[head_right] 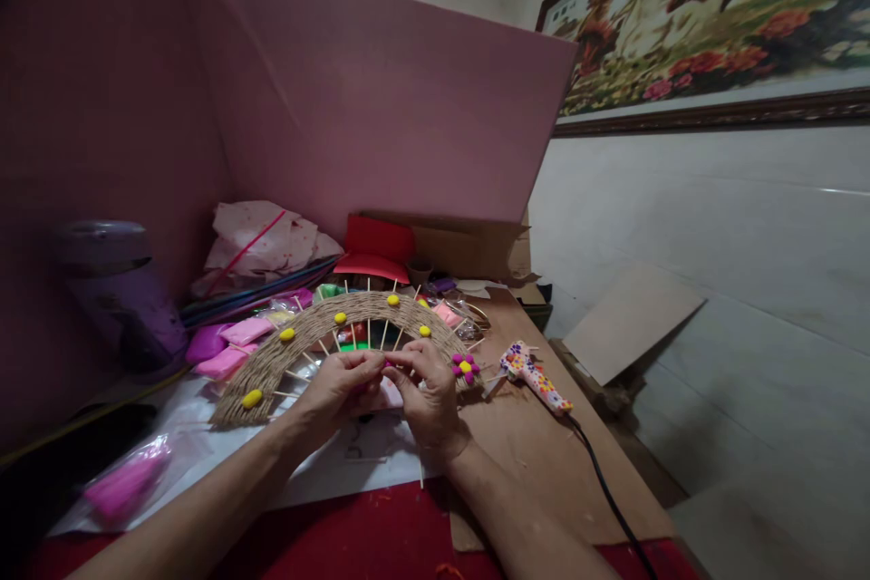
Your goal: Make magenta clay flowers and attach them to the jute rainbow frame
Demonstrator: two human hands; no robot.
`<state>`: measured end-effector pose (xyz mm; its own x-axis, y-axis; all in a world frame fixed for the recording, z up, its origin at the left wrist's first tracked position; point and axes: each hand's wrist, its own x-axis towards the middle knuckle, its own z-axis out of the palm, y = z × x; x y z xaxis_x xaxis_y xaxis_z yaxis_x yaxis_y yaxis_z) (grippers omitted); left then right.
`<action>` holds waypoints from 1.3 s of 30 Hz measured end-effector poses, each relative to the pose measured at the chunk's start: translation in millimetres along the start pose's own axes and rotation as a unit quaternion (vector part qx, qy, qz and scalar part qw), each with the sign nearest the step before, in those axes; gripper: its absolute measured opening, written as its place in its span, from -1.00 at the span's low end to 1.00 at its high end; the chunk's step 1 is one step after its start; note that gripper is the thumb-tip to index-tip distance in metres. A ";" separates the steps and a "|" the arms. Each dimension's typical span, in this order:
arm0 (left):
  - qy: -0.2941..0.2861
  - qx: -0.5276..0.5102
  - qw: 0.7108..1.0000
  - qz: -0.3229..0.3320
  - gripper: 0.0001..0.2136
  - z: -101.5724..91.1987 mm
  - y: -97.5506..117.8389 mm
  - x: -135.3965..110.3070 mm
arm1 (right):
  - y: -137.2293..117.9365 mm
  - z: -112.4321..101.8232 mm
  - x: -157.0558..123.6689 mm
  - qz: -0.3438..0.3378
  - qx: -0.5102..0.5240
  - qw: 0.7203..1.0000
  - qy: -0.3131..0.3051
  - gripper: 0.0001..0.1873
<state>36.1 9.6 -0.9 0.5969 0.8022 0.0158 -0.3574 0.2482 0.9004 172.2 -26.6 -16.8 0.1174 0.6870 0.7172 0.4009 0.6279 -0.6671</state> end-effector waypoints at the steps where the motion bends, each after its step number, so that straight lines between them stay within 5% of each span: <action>1: 0.000 0.004 1.000 0.002 -0.62 0.4 -0.1 0.0 | 0.2 0.1 0.0 -0.001 -0.007 1.000 0.002 -0.88; 39: 0.025 -0.004 1.000 -0.003 -0.63 0.0 -1.4 0.3 | -1.3 -1.3 -0.8 -0.011 -0.029 1.000 0.004 -0.95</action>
<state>36.8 9.5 -2.1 0.5632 0.8262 -0.0114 -0.3597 0.2576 0.8968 172.8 -28.5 -16.2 0.1146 0.6702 0.7333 0.4561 0.6203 -0.6382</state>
